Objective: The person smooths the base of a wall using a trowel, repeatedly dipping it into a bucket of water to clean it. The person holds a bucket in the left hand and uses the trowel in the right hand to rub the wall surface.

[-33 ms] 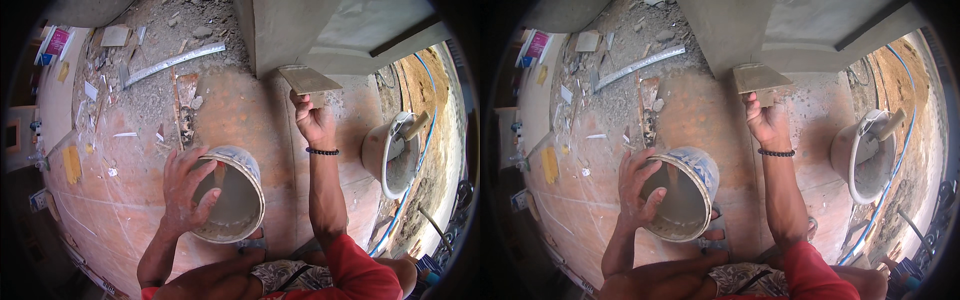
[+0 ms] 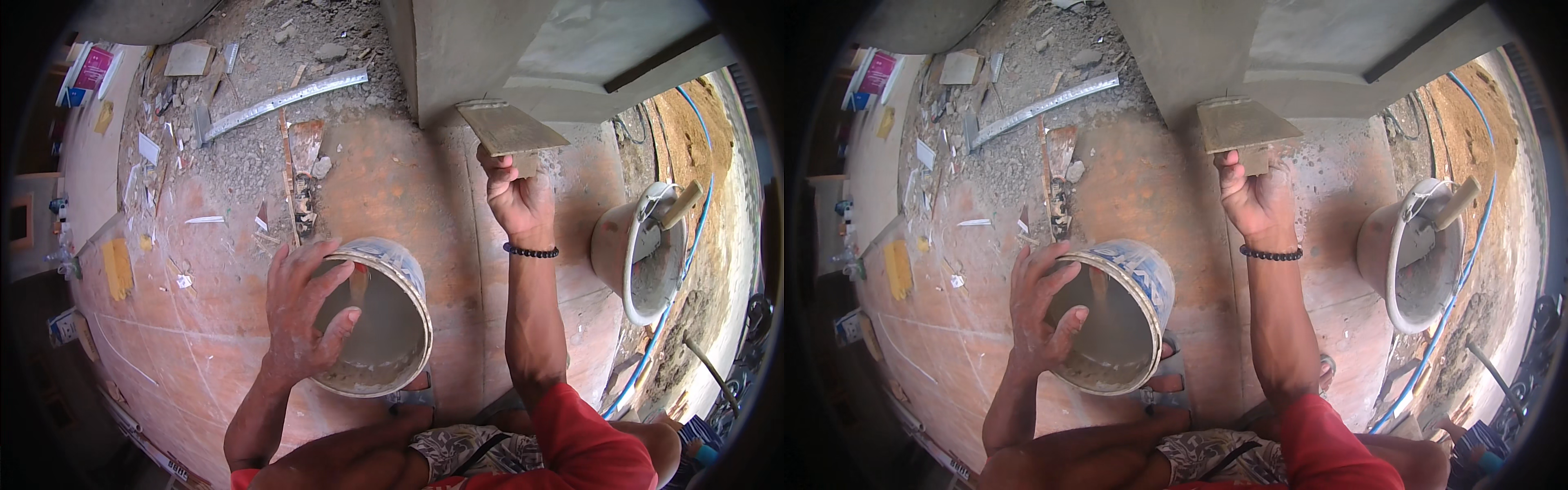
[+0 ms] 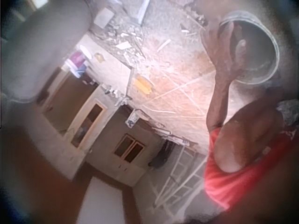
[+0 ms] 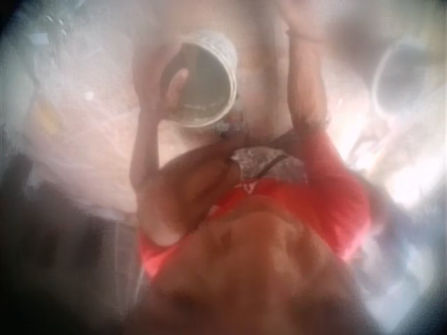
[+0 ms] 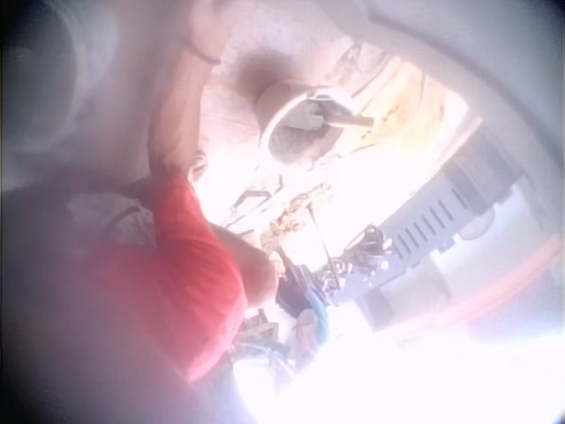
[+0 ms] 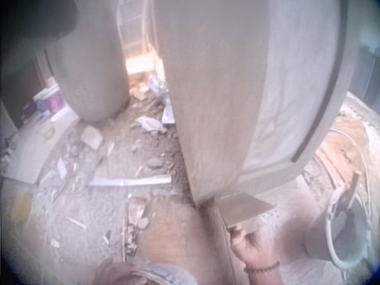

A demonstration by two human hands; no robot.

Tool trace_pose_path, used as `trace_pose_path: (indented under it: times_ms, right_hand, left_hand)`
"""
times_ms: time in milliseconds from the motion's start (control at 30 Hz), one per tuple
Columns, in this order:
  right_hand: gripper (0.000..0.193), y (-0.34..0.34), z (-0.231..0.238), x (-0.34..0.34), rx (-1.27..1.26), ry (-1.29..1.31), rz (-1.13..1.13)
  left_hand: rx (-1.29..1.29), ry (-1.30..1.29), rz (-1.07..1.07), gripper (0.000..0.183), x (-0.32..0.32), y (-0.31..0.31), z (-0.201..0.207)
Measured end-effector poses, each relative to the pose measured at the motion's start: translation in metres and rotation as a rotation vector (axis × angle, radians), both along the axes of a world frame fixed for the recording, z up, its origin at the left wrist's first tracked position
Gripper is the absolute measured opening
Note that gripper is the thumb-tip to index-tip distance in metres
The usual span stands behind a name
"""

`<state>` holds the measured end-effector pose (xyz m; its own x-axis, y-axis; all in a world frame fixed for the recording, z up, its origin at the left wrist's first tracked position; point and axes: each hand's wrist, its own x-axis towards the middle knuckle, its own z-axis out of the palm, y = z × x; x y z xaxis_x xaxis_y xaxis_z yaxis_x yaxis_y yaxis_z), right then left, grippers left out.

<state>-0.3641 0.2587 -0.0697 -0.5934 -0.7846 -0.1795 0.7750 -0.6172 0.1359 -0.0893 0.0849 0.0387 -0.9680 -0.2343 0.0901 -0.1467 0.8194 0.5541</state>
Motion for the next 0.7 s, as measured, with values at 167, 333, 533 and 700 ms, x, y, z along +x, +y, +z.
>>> trace_pose_path:
  times_ms: [167, 333, 533, 700]
  right_hand:
    - [0.035, 0.034, 0.044, 0.022, -0.053, 0.052, -0.126]
    - [0.032, 0.057, -0.023, 0.005, 0.087, -0.046, -0.099]
    - [0.026, 0.041, -0.070, -0.033, 0.259, -0.007, 0.002]
    - [0.027, 0.033, -0.057, -0.043, 0.247, -0.081, -0.037]
  left_hand:
    - [-0.001, -0.001, 0.010, 0.045, -0.001, 0.002, 0.001]
    - [-0.011, -0.001, 0.004, 0.048, -0.002, 0.001, 0.001]
    - [-0.030, 0.003, 0.001, 0.046, -0.003, 0.002, 0.001]
    - [-0.020, -0.001, -0.008, 0.044, -0.006, 0.003, 0.000]
